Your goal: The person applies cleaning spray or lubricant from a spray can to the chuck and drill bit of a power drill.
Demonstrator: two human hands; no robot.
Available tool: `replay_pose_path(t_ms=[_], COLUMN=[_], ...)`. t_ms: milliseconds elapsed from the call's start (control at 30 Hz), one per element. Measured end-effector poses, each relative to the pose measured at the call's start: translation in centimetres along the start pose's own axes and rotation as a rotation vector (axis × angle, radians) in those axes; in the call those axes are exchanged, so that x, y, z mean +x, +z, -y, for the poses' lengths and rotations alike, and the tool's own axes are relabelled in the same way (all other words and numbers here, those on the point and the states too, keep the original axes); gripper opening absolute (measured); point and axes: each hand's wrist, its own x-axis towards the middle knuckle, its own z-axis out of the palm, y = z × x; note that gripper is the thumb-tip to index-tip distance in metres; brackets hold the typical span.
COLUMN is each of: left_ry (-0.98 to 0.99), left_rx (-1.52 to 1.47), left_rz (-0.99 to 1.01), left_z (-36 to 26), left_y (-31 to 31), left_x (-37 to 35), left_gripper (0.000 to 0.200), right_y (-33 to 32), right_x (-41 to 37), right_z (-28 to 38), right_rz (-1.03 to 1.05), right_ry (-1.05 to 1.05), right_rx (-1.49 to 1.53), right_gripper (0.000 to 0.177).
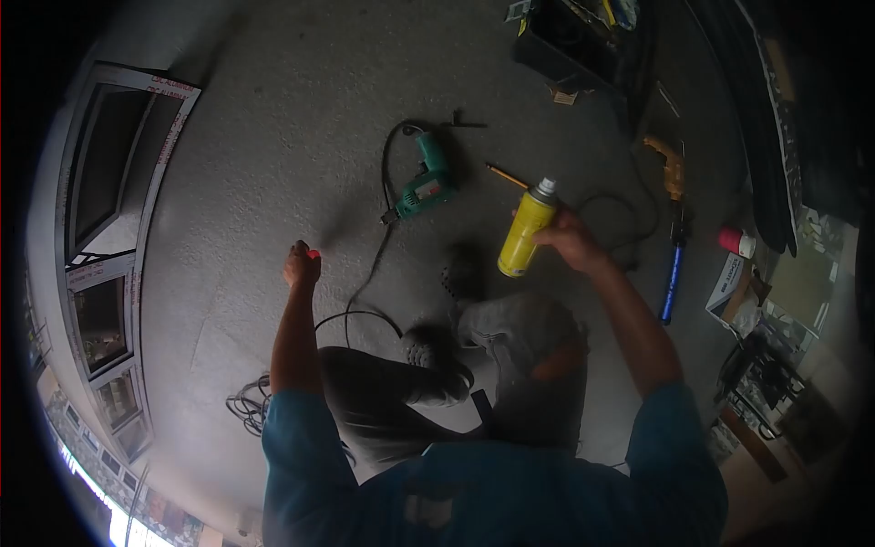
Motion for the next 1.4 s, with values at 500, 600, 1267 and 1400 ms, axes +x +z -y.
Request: replay_pose_path(t_ms=[500, 600, 1267, 1400], left_ry=[-0.586, -0.867, 0.235, 0.358], left_rx=[-2.479, -2.263, -1.963, -1.621], left_rz=[0.455, 0.228, 0.306, 0.069], left_z=[-28.2, -27.6, -12.8, -13.4], left_y=[10.0, 10.5, -5.6, -6.3], left_x=[1.2, 2.0, -11.0, -11.9], left_gripper=[0.056, 0.06, 0.026, 0.039], right_y=[4.5, 5.9, 22.5, 23.2], right_x=[2.9, 1.9, 10.5, 10.9], right_z=[3.3, 5.4, 6.5, 5.7], right_rz=[0.209, 0.292, 0.334, 0.272], right_ry=[-0.141, -0.119, -0.581, -0.625], right_rx=[-0.25, -0.228, -1.35, -1.386], right_gripper=[0.079, 0.084, 0.075, 0.07])
